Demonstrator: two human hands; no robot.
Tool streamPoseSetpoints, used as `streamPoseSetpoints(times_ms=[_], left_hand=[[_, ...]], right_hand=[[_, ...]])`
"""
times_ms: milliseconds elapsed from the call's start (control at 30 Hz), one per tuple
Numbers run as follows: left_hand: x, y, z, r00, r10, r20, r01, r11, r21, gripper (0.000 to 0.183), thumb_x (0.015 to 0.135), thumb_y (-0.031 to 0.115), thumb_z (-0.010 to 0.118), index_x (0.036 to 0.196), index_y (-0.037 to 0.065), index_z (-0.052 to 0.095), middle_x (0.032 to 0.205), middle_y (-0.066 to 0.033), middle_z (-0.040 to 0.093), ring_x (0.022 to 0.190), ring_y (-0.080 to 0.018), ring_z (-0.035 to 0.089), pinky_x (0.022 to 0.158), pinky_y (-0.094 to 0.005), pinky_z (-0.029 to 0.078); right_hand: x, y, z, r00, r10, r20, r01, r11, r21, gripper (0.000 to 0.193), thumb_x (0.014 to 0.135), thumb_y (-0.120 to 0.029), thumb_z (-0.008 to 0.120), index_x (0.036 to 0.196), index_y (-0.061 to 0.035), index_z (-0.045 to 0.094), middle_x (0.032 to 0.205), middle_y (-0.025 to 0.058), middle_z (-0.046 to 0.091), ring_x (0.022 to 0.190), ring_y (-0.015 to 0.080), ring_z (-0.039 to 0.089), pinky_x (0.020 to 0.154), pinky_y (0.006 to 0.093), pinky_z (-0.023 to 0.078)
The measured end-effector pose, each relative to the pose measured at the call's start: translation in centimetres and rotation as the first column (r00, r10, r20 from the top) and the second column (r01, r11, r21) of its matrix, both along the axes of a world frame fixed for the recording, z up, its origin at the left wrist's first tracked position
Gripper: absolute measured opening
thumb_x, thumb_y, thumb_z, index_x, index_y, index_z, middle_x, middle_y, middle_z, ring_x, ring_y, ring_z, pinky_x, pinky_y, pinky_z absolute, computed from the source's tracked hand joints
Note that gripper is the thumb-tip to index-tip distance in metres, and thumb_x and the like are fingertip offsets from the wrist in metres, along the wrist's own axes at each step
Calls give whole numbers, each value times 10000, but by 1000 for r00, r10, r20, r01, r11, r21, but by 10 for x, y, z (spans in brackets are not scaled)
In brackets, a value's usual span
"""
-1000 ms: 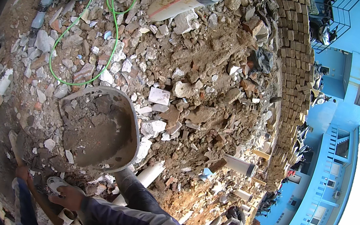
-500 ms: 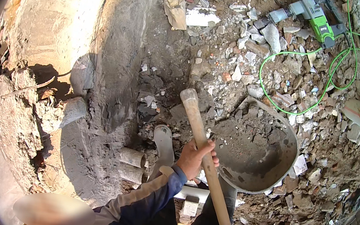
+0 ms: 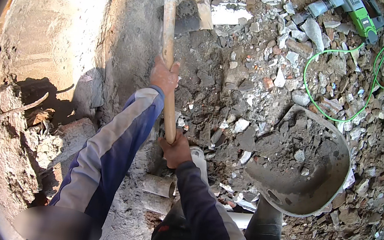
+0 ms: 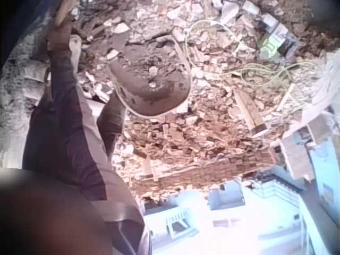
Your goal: The person uses a jackhammer to break a concrete floor, then uses a pickaxe to loosen debris and a shovel to collect rubble. The person walks around the site and picks up small debris by hand.
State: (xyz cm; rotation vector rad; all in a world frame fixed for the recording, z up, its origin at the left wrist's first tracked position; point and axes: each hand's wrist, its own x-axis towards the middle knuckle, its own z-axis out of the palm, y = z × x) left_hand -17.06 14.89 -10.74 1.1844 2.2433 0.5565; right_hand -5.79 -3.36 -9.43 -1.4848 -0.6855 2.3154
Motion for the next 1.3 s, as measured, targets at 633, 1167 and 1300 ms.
streamPoseSetpoints(times_ms=[633, 1167, 1300], left_hand=[[97, -175, -46, 901, 408, 147, -269, 793, -547, 367, 912, 446, 487, 971, 84, 469, 727, -137, 585, 598, -303, 604, 544, -435, 507], [323, -185, 166, 15, 633, 774, -118, 770, -627, 345, 882, 134, 706, 1057, -9, 445, 835, -70, 575, 676, -172, 638, 612, -289, 564], [249, -141, 148, 242, 296, 924, -275, 934, -227, 326, 885, 122, 694, 1056, 14, 438, 773, -39, 568, 587, -111, 573, 498, -276, 490]], right_hand=[[134, -70, 153, 932, 257, 255, -234, 965, -120, 296, 826, -144, 657, 1001, 46, 513, 707, 111, 599, 509, 198, 607, 460, 349, 484], [425, -130, 274, 596, 535, 599, -486, 834, -261, 322, 739, -153, 714, 1008, -24, 593, 694, 72, 626, 603, 154, 616, 539, 361, 497], [323, -128, 196, 804, 324, 498, -302, 945, -125, 294, 794, -106, 713, 1044, -15, 590, 793, 116, 644, 740, 191, 649, 680, 364, 528]])
